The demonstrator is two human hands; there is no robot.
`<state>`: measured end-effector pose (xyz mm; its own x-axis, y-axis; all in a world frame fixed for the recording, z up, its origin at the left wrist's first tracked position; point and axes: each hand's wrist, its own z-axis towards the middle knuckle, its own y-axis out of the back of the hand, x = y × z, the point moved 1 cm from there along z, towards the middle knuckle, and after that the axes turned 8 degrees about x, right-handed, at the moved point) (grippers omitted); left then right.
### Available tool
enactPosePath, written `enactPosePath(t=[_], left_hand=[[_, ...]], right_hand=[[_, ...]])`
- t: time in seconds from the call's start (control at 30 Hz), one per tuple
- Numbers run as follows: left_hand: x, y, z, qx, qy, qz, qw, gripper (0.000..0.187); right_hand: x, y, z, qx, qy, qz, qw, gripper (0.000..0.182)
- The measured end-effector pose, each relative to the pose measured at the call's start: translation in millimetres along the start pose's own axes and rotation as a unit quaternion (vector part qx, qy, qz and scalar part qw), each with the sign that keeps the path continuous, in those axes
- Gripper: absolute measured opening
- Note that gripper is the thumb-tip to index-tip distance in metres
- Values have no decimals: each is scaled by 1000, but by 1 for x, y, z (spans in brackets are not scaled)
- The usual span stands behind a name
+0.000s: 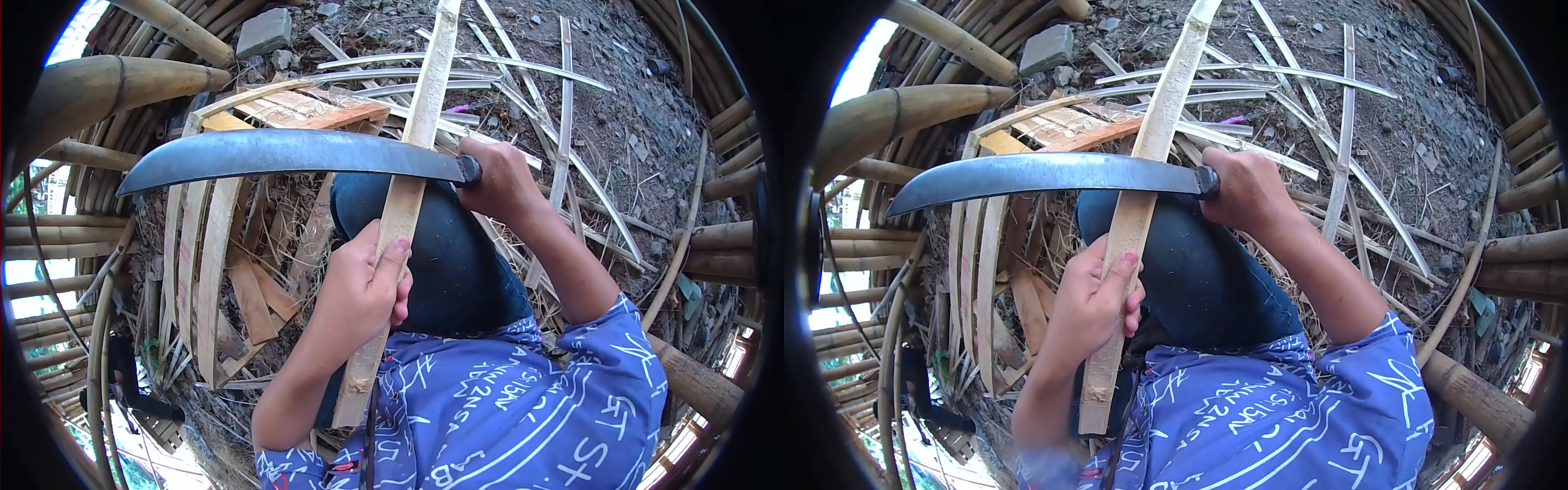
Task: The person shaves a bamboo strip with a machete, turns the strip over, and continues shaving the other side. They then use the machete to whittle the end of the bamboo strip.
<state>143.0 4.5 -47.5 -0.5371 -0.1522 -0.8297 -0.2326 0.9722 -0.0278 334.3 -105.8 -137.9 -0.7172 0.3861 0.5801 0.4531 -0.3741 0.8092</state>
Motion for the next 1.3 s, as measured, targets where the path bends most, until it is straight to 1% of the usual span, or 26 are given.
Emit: enactPosePath(t=[0.1,0.2,0.43,0.53,0.6,0.63,0.67,0.73,0.77,0.83,0.9,1.0,1.03,1.07,1.13,1.2,1.23,1.27,1.3], left_hand=[[0,0,-3,-4,0,-3,1000,22],[0,0,-4,-4,-2,-9,1000,22],[-1,0,-2,-3,0,-8,1000,22],[-1,0,-4,0,5,-13,1000,21],[-1,2,-9,2,12,-13,1000,21],[-1,2,-11,5,19,-13,1000,21],[-1,3,-13,4,18,-12,1000,21],[0,4,-15,7,34,-29,999,21],[0,5,-14,4,33,-29,999,21],[0,5,-10,22,25,-58,998,22],[0,5,-7,23,26,-54,998,22],[-1,3,-1,16,27,-32,999,22],[-2,2,0,7,25,-16,1000,23],[-2,0,2,7,26,-15,1000,23],[-5,-2,5,-11,9,33,999,23],[-11,-2,6,-10,22,45,999,24],[-14,-1,5,-10,35,59,998,24],[-17,1,5,-13,34,61,997,24],[-20,4,4,0,54,54,997,25]], right_hand=[[-3,-1,7,-19,-17,17,1000,15],[-7,3,14,-8,-26,-5,1000,15],[-18,3,24,-8,-12,-24,1000,14],[-30,4,33,-21,-35,-12,999,11],[-44,9,43,-33,-86,-28,995,8],[-56,11,48,-41,-104,-14,994,8],[-67,14,51,-72,-83,-7,994,9],[-84,17,58,-89,-111,-18,990,10],[-90,16,59,-83,-133,10,988,11],[-87,14,58,-91,-137,17,986,12],[-83,15,52,-101,-145,21,984,12],[-62,12,35,-105,-143,128,976,11],[-50,11,27,-93,-140,154,974,10],[-43,10,18,-78,-112,169,976,11],[-17,6,0,-38,-112,210,970,10],[7,7,-15,-7,-92,241,966,10],[16,10,-18,12,-85,226,970,11],[22,14,-20,10,-83,228,970,11],[28,18,-21,23,-73,210,975,12]])
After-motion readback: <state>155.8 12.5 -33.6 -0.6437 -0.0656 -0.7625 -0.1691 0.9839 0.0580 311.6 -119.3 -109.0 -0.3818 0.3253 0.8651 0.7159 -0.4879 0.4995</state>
